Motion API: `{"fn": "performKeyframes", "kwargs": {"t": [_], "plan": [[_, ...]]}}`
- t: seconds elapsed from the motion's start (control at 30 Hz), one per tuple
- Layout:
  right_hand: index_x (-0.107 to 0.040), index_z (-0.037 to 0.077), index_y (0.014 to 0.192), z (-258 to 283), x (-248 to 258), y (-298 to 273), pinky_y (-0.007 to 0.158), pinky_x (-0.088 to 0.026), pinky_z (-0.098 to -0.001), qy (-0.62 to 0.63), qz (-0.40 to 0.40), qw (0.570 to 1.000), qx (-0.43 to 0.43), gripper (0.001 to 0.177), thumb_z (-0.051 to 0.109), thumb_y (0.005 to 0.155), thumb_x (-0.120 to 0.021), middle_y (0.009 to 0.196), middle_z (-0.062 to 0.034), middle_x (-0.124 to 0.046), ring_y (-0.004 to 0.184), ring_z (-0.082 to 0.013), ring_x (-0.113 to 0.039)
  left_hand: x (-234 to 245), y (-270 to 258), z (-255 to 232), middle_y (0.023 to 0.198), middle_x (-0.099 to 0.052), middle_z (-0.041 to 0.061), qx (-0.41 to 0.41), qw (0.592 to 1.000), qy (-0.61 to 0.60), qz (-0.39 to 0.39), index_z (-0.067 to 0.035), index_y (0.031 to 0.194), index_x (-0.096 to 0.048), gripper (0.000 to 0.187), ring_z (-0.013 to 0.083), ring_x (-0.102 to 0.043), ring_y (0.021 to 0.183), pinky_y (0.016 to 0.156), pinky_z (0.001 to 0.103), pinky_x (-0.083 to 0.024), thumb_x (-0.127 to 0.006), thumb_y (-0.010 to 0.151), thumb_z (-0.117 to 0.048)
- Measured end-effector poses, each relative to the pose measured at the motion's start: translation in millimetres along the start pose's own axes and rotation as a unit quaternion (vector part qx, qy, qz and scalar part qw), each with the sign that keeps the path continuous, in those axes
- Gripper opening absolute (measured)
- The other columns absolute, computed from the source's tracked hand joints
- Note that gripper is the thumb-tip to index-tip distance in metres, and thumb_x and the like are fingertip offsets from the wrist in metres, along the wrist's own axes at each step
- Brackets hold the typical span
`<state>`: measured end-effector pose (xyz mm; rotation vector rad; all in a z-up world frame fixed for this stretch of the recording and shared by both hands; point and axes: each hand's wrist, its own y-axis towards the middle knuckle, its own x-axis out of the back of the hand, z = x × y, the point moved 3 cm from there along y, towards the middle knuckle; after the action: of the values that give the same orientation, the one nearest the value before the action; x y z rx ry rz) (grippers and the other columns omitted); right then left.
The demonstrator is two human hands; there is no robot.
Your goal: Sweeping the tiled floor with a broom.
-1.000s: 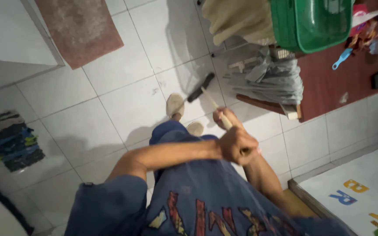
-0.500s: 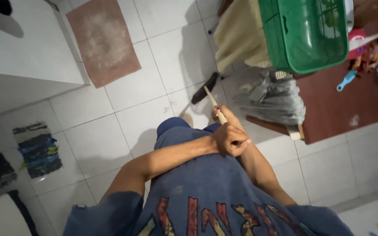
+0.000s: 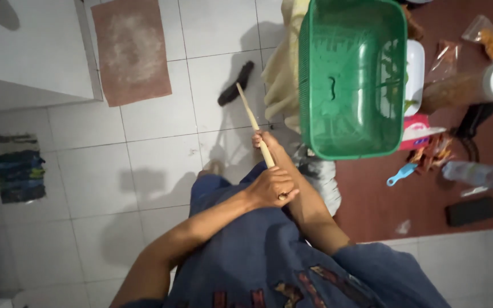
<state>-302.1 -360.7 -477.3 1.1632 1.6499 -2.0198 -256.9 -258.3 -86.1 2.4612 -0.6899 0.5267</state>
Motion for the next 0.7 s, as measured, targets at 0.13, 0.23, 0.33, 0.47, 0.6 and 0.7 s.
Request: {"fn": "performKeyframes", "kwargs": {"t": [0.13,0.23,0.33,0.47,0.6,0.7], "plan": [[-0.047,0.007,0.085,34,-32,-68,0.042,-0.036,-0.0254,-0.003,-0.061,0.998,-0.011,0.026,0.021,0.106,-0.042,0.064,-0.0009,-0.046,0.047,-0.0118,-0.039,7,31,-11,0.120,-0.063,0.019,0.053,0.987,0.107,-0.104,-0.003,0.108,-0.062,0.046,0.0398,-0.056,0.121,0.097,0.050,-0.043,-0.081,0.078,-0.032],[-0.050,0.005,0.088,43,-8,-91,0.040,-0.035,-0.0251,-0.129,-0.062,0.989,0.036,0.020,0.014,0.105,-0.044,0.066,-0.0028,-0.049,0.047,-0.0112,-0.040,11,9,-2,0.140,-0.054,0.023,0.135,0.973,0.128,-0.138,-0.002,0.139,-0.050,0.076,0.0427,-0.047,0.134,0.112,0.050,-0.038,-0.082,0.078,-0.035],[-0.051,0.004,0.084,25,-38,-157,0.035,-0.034,-0.0240,-0.180,-0.134,0.974,0.005,0.021,0.017,0.101,-0.048,0.063,-0.0044,-0.049,0.043,-0.0106,-0.041,7,-54,30,0.144,-0.055,0.024,0.259,0.944,0.161,-0.123,-0.005,0.146,-0.047,0.074,0.0412,-0.048,0.136,0.115,0.049,-0.037,-0.080,0.084,-0.029],[-0.050,0.005,0.081,2,-29,-192,0.034,-0.034,-0.0297,-0.311,-0.143,0.940,-0.004,0.019,0.014,0.098,-0.051,0.061,-0.0061,-0.047,0.042,-0.0152,-0.043,-22,-208,92,0.145,-0.058,0.021,0.434,0.865,0.154,-0.199,-0.005,0.149,-0.049,0.073,0.0388,-0.053,0.135,0.115,0.045,-0.041,-0.075,0.084,-0.025],[-0.055,0.005,0.080,2,-36,-230,0.034,-0.034,-0.0298,-0.498,-0.122,0.855,-0.079,0.018,0.013,0.096,-0.050,0.060,-0.0046,-0.049,0.042,-0.0143,-0.045,-47,-349,77,0.138,-0.056,0.027,0.769,0.580,0.106,-0.248,0.001,0.148,-0.041,0.084,0.0422,-0.056,0.126,0.106,0.046,-0.044,-0.076,0.083,-0.040],[-0.057,0.005,0.083,-8,-63,-244,0.034,-0.032,-0.0293,-0.616,-0.101,0.768,-0.145,0.019,0.017,0.098,-0.054,0.060,-0.0032,-0.048,0.042,-0.0129,-0.043,-88,-429,38,0.130,-0.064,0.026,0.801,0.484,0.052,-0.349,0.000,0.137,-0.052,0.071,0.0411,-0.062,0.120,0.104,0.044,-0.049,-0.072,0.086,-0.044]]}}
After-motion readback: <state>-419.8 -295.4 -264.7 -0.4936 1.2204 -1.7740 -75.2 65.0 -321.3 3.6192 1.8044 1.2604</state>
